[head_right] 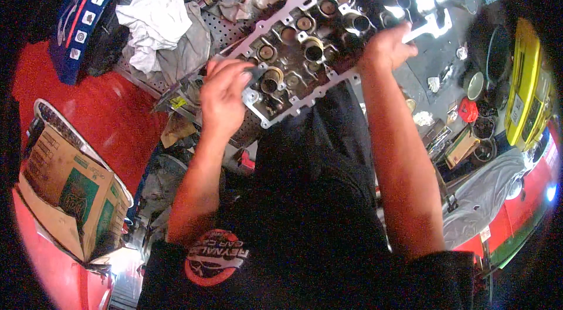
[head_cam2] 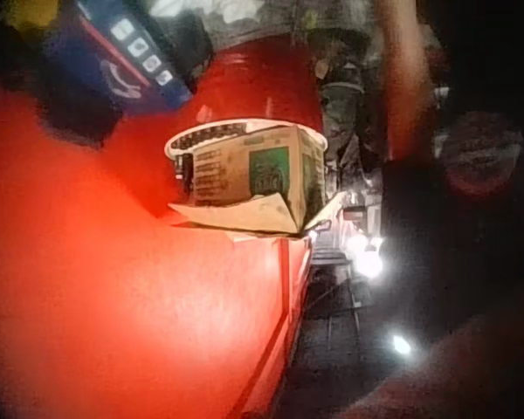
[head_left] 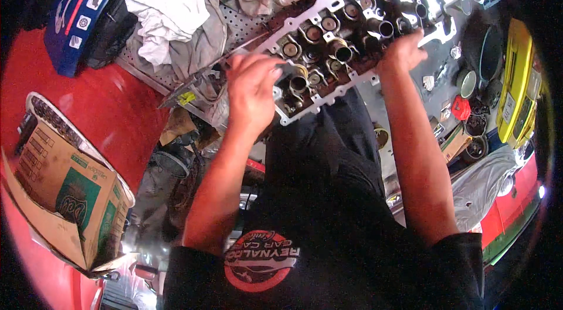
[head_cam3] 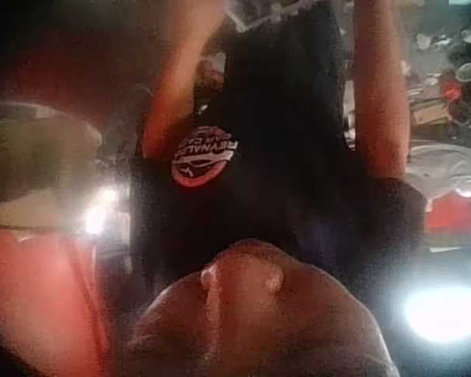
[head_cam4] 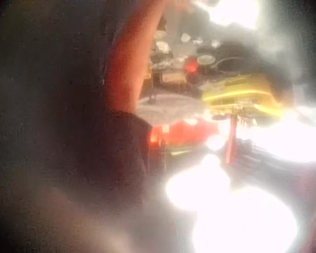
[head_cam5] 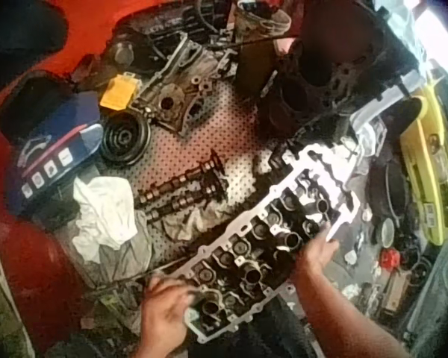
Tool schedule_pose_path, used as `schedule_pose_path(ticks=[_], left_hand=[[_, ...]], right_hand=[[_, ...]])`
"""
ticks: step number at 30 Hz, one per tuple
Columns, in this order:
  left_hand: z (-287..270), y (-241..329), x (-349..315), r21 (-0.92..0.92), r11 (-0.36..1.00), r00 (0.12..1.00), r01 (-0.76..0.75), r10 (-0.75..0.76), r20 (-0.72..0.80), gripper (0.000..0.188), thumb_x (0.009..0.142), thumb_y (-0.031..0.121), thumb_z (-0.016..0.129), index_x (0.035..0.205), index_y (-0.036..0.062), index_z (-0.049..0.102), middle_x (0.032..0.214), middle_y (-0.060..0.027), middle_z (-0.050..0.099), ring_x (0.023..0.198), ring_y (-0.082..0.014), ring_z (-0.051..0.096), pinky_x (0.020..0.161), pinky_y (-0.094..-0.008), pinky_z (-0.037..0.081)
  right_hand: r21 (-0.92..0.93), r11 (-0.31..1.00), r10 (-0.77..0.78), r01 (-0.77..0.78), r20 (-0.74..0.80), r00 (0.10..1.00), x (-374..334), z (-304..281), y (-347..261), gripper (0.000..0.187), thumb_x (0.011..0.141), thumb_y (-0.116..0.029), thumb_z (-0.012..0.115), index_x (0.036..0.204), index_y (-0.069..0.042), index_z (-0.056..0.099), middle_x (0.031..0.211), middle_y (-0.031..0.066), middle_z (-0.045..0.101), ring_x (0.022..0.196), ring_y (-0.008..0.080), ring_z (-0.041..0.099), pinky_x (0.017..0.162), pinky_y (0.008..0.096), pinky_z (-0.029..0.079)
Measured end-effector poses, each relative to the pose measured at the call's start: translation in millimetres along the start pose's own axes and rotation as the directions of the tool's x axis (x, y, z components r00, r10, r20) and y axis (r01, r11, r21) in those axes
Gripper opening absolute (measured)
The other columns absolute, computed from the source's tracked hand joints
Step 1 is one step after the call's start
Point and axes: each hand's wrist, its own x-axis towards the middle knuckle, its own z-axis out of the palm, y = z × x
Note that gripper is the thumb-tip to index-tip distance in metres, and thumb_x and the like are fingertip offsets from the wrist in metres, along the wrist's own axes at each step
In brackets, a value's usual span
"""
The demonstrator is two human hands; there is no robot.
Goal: Manually assembling small components into an engine cylinder head.
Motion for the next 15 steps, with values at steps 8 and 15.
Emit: schedule_pose_path(ticks=[8, 15], left_hand=[[-3.9, 0.7, -3.4, 0.254, 0.967, 0.957, -0.035, 0.106, -0.27, 0.02, 0.089, 0.009, 0.074, 0.109, 0.0109, 0.076, 0.105, -0.0049, 0.068, 0.103, -0.0269, 0.06, 0.094, -0.0421, 0.043], [23.4, -6.0, -3.1, 0.4, 0.9, 0.966, -0.175, 0.235, -0.107, 0.028, 0.083, 0.008, 0.069, 0.11, 0.0091, 0.07, 0.105, -0.0035, 0.064, 0.1, -0.026, 0.058, 0.09, -0.0458, 0.038]], right_hand=[[-0.106, 0.994, -0.012, 0.008, -0.037, 0.999, -11.6, 0.5, -2.8, 0.08, 0.101, -0.058, 0.053, 0.145, 0.007, 0.04, 0.135, 0.0381, 0.059, 0.124, 0.0528, 0.06, 0.108, 0.0554, 0.044], [-0.118, 0.99, -0.082, 0.077, -0.045, 0.996, -5.1, 3.2, 0.2, 0.079, 0.101, -0.059, 0.051, 0.145, 0.006, 0.04, 0.133, 0.0388, 0.059, 0.124, 0.0529, 0.06, 0.107, 0.0558, 0.044]])
